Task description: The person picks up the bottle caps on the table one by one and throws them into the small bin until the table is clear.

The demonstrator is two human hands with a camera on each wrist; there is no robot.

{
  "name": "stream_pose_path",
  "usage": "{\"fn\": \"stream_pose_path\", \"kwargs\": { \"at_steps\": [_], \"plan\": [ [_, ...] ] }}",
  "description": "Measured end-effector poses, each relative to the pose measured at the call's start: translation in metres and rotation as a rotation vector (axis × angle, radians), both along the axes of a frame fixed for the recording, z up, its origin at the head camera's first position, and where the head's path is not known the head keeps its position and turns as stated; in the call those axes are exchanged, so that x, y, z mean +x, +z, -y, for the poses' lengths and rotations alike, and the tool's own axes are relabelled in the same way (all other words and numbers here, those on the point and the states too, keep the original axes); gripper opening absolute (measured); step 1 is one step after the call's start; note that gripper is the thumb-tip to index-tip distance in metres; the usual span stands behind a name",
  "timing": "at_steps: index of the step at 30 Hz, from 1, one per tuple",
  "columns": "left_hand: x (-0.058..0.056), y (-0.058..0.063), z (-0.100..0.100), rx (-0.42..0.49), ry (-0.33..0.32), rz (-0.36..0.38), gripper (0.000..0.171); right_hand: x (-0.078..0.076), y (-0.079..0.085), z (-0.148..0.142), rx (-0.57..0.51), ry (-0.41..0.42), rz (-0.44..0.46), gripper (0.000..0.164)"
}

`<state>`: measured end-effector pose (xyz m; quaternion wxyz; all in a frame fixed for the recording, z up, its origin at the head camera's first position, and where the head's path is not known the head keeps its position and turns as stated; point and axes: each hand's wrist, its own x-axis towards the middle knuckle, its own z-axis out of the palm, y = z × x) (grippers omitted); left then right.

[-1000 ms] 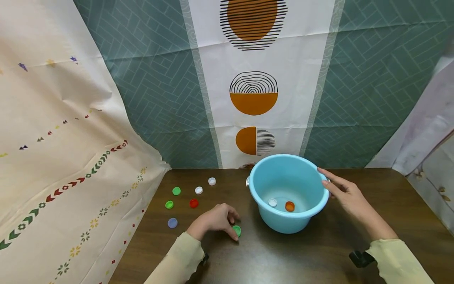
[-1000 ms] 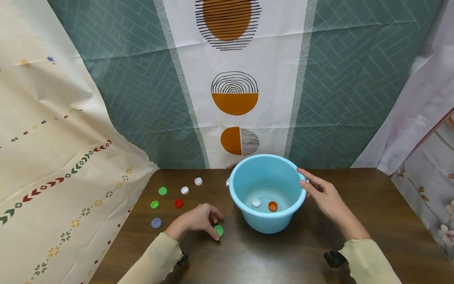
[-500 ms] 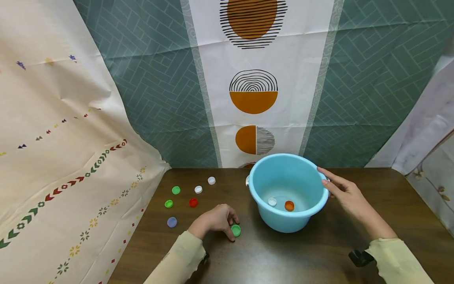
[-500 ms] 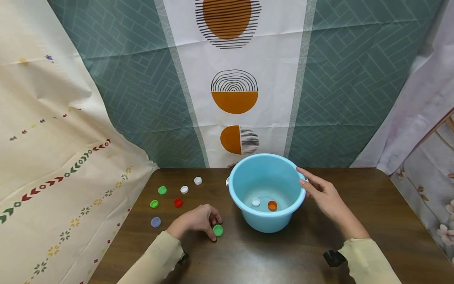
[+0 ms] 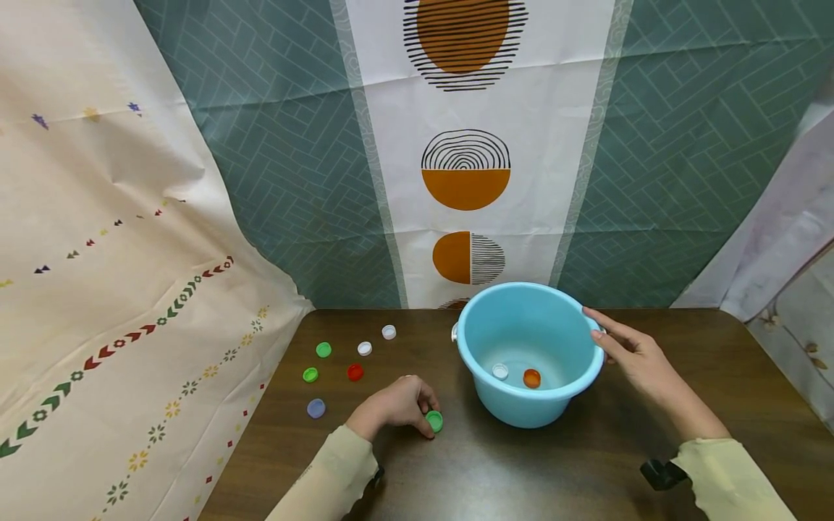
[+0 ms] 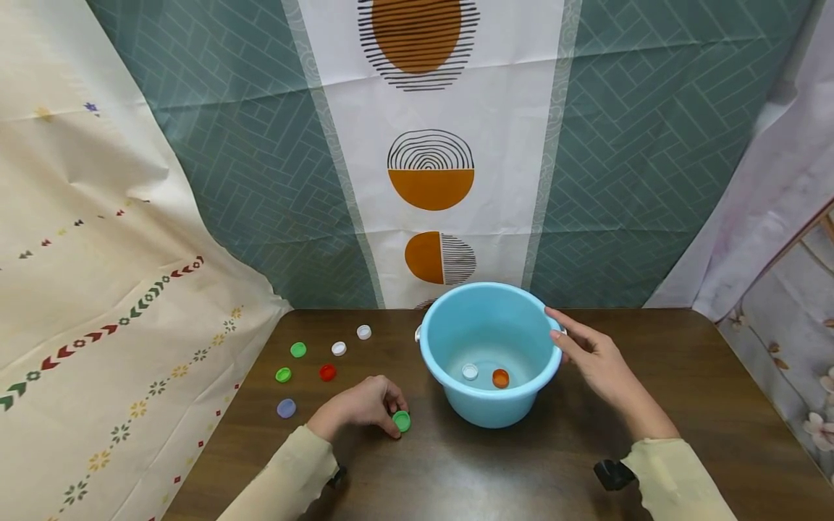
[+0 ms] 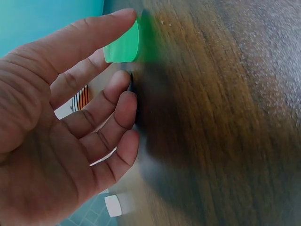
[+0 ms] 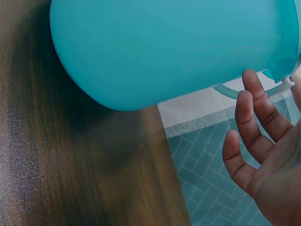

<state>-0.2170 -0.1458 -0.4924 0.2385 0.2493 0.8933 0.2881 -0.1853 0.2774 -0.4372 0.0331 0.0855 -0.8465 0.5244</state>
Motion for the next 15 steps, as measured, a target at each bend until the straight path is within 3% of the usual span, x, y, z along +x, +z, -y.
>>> {"fn": "stream_pose_path", "kwargs": {
  "at_steps": [8, 15],
  "plan": [
    [-0.004, 0.007, 0.005, 0.069, 0.037, 0.0, 0.023, 0.001, 0.0, 0.0, -0.021, 0.011, -0.011, 0.05],
    [-0.013, 0.02, 0.014, 0.169, 0.123, -0.075, 0.019, 0.003, -0.001, 0.001, -0.021, 0.011, -0.02, 0.049]
  ]
}}
